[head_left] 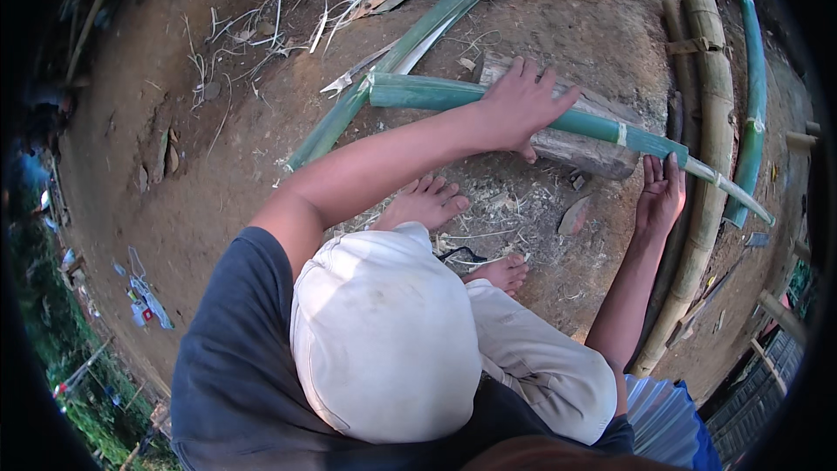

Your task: The person sits on the ground and uses a hand saw to cut long green bamboo poles into shorter segments. They position the bamboo on a wooden log, saw through it, and then inspect the cut pieces.

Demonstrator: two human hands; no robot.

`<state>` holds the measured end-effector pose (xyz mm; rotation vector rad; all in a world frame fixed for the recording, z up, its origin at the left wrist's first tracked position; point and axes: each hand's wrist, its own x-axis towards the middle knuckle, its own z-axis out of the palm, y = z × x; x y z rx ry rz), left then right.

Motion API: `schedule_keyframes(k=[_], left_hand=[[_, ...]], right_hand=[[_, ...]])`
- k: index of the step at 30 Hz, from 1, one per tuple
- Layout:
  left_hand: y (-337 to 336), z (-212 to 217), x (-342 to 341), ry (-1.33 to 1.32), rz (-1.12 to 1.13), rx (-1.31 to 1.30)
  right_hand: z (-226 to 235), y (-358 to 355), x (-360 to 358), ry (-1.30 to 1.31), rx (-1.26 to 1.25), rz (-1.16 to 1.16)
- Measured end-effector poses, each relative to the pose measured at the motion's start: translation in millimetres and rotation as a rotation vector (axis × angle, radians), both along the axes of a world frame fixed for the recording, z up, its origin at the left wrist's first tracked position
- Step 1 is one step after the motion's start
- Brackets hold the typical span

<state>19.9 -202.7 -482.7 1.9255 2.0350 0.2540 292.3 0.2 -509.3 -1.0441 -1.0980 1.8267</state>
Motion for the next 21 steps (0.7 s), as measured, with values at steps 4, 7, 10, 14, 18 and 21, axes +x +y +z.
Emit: schedule_keyframes(k=[4, 7, 10, 14, 18, 21], left_hand=[[-4, -5, -9, -0.100, 0.086, -0.016], [-25, 1, -28, -0.102, 0.336, -0.106], [-45, -2, -59, -0.476, 0.430, -0.228], [-41, -9, -64, -0.638, 0.469, -0.279], [-39, 8, -57, -0.653, 0.505, -0.347], [-59, 4, -50, -0.720, 0.562, -0.249]], right_hand=[[4, -13, -19, -0.063, -0.067, -0.062], [8, -22, -30, 0.019, -0.077, -0.010], [2, -25, -46, -0.001, 0.049, -0.124], [-1, -33, -60, -0.102, 0.104, -0.187], [3, -41, -66, -0.204, 0.176, -0.177], [4, -39, -75, -0.200, 0.208, -0.113]])
